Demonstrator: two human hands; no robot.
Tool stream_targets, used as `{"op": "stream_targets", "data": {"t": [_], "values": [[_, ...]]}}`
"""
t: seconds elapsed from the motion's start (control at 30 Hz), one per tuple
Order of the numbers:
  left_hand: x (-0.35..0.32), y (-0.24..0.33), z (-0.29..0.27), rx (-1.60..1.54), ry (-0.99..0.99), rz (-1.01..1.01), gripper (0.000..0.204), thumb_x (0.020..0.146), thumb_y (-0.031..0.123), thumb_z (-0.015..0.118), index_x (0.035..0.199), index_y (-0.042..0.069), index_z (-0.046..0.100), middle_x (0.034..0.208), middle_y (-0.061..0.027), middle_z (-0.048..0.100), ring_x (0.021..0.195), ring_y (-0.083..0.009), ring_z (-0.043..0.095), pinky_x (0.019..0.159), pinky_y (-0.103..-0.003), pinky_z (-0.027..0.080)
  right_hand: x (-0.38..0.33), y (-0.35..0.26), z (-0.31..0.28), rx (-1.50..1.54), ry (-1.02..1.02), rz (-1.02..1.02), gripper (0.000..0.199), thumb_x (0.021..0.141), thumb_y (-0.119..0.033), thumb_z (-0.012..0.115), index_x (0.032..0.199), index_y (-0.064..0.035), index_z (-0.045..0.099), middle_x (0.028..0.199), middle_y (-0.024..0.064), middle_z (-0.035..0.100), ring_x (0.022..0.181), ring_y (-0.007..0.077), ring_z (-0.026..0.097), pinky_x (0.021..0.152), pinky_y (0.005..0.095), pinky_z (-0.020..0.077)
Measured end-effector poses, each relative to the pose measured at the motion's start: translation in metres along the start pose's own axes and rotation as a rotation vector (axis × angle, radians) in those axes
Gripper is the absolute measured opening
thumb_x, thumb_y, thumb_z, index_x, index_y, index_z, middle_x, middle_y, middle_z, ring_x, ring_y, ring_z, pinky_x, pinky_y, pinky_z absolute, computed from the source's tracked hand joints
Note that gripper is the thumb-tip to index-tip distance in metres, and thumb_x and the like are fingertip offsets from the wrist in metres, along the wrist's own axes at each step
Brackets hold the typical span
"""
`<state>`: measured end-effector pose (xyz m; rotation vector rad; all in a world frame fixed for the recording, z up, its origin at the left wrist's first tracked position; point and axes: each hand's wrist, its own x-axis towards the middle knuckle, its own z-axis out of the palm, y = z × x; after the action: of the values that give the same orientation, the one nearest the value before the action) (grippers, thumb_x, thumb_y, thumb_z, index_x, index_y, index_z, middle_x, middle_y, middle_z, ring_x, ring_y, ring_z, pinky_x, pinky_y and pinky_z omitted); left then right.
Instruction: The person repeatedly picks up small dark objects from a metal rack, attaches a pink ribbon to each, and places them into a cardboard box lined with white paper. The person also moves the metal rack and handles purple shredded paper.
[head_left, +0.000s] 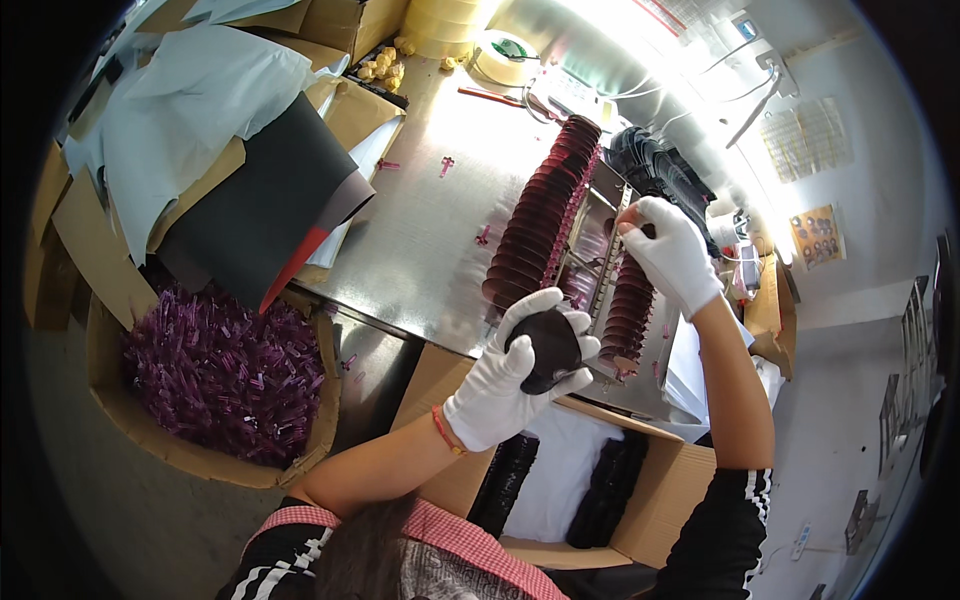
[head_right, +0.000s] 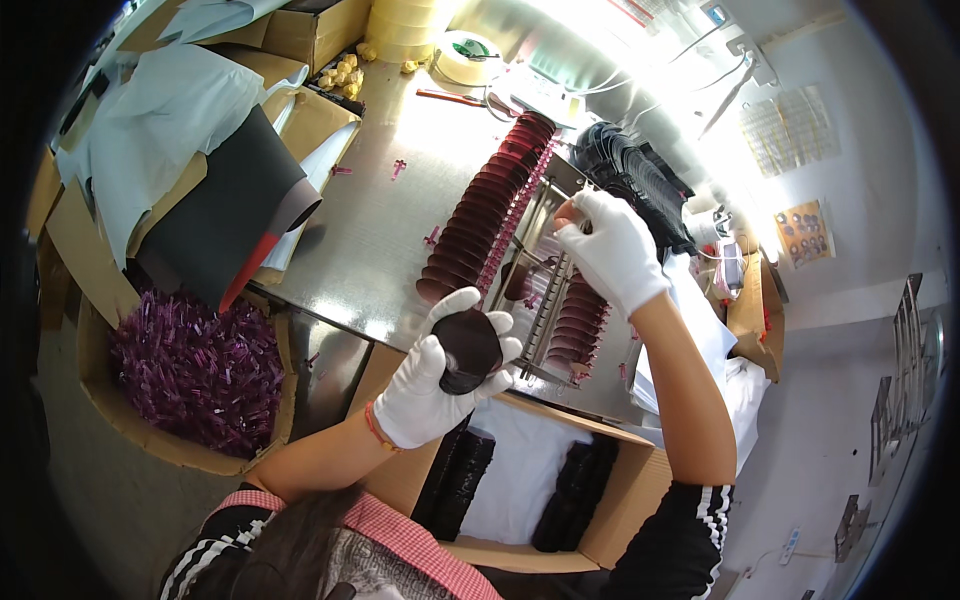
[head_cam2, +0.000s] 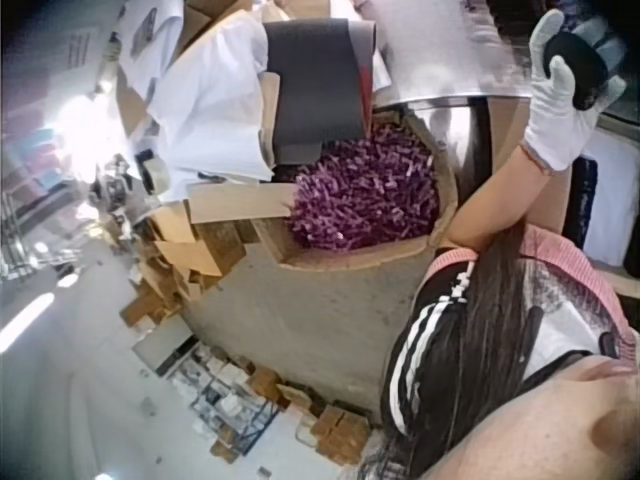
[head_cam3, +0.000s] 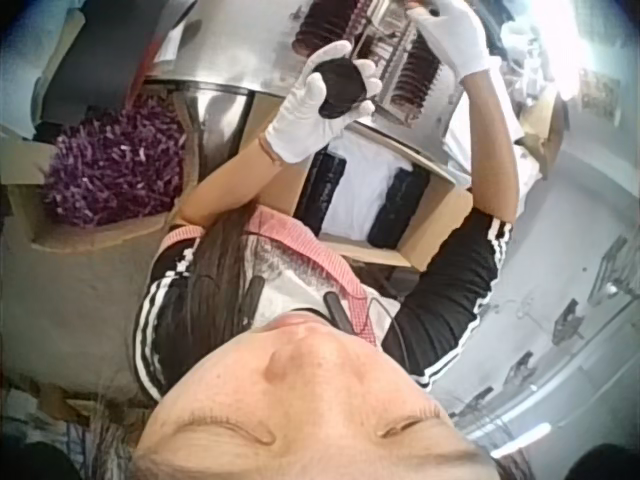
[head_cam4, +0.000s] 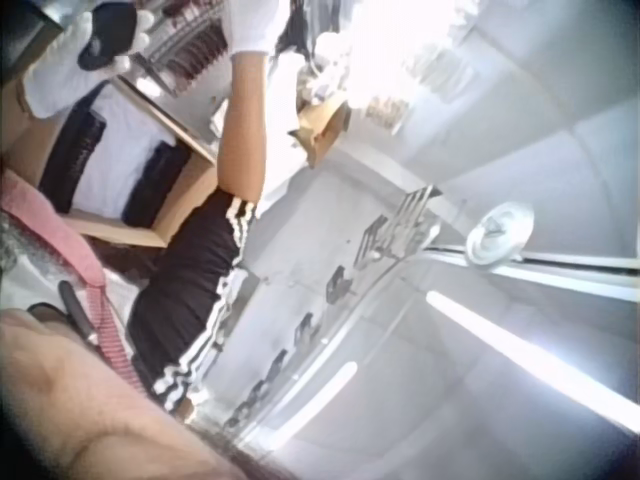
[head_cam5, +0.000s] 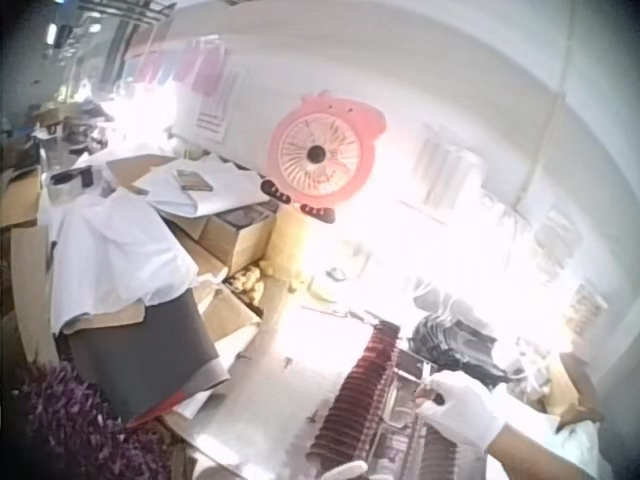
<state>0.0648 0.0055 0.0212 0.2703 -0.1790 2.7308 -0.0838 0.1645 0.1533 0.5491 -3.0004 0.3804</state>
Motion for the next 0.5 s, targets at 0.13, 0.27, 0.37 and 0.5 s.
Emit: {"op": "stream_targets", "data": {"t": [0.13, 0.27, 0.37, 0.5], "values": [[-0.003, 0.006, -0.001, 0.120, -0.007, -0.016, 0.083, 0.082, 0.034, 0.078, 0.151, 0.025, 0.032, 0.136, -0.0097, 0.055, 0.121, -0.0278, 0.059, 0.096, -0.040, 0.056, 0.005, -0.015, 0.005, 0.184, -0.192, -0.193, 0.014, 0.077, -0.012, 0.071, 0.089, -0.0072, 0.070, 0.086, 0.0086, 0.067, 0.085, 0.0213, 0.064, 0.079, 0.0326, 0.0517], [-0.006, 0.019, 0.002, 0.256, 0.048, 0.012, 0.111, 0.071, 0.039, 0.086, 0.157, 0.021, 0.018, 0.142, -0.0082, 0.049, 0.124, -0.0267, 0.056, 0.100, -0.042, 0.054, -0.016, -0.056, -0.008, 0.319, -0.417, -0.658, 0.057, 0.056, -0.029, 0.089, 0.106, -0.0073, 0.070, 0.105, 0.0092, 0.066, 0.100, 0.0295, 0.062, 0.089, 0.0382, 0.0494], [-0.004, 0.018, 0.003, 0.323, 0.053, 0.023, 0.113, 0.070, 0.042, 0.086, 0.157, 0.023, 0.017, 0.150, -0.0046, 0.038, 0.129, -0.0221, 0.051, 0.106, -0.042, 0.050, -0.035, -0.073, -0.009, 0.110, -0.470, -0.703, 0.068, 0.055, -0.031, 0.088, 0.114, -0.0059, 0.067, 0.108, 0.0102, 0.064, 0.101, 0.0316, 0.061, 0.090, 0.0398, 0.0488], [-0.005, 0.013, 0.006, 0.368, 0.037, 0.023, 0.109, 0.071, 0.045, 0.085, 0.156, 0.024, 0.020, 0.144, -0.0047, 0.046, 0.129, -0.0226, 0.051, 0.106, -0.042, 0.049, -0.055, -0.072, -0.016, 0.093, -0.426, -0.585, 0.067, 0.056, -0.029, 0.087, 0.114, -0.0033, 0.066, 0.110, 0.0107, 0.064, 0.101, 0.0319, 0.061, 0.088, 0.0411, 0.0492]]}}
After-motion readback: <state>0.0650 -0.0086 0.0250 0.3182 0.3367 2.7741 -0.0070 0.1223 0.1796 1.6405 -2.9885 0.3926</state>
